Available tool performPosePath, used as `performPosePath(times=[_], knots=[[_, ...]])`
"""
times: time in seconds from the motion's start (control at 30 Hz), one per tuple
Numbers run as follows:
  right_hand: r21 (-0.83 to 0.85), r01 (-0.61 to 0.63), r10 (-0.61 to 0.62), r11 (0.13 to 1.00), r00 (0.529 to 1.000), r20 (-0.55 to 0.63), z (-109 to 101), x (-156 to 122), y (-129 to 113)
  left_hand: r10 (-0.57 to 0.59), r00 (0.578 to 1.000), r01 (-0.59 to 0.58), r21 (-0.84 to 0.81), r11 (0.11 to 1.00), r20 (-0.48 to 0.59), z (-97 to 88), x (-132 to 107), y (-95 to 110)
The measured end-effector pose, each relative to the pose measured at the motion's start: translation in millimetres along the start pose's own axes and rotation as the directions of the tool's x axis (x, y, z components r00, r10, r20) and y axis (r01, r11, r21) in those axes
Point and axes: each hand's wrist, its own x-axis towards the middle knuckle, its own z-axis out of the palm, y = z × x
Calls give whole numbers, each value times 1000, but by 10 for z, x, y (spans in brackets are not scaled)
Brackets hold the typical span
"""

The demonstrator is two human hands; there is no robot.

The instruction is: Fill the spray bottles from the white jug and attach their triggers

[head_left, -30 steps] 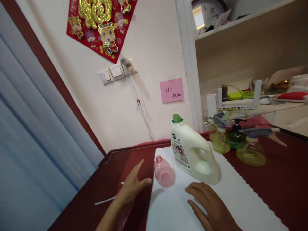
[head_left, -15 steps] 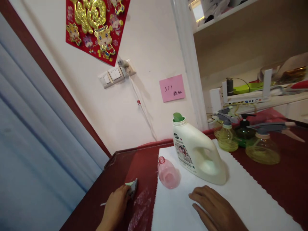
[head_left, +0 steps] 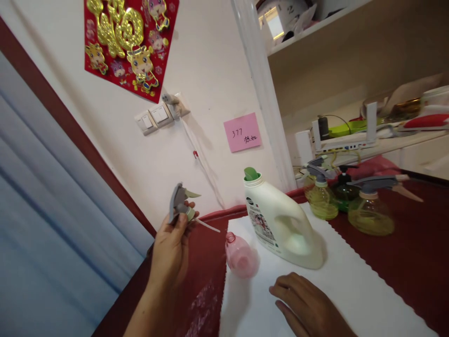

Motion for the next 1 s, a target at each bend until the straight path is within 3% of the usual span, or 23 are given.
performPosePath(times=[0.13,0.33,0.5,0.63,1.0], knots=[[37,-26,24,999,999,35,20,-24,13,-92,996,92,-3,996,-7,69,31,-242],[54,-26,27,998,999,-26,48,1,9,-161,986,160,47,986,30,82,3,-461],[60,-63,62,996,998,22,60,-29,15,-247,964,233,136,963,96,48,-105,-815],[66,-28,29,997,999,-15,71,-35,22,-280,952,254,190,948,126,-3,-193,-1056],[72,-55,55,996,998,-6,81,-39,28,-251,944,189,276,943,214,-56,-204,-1192]])
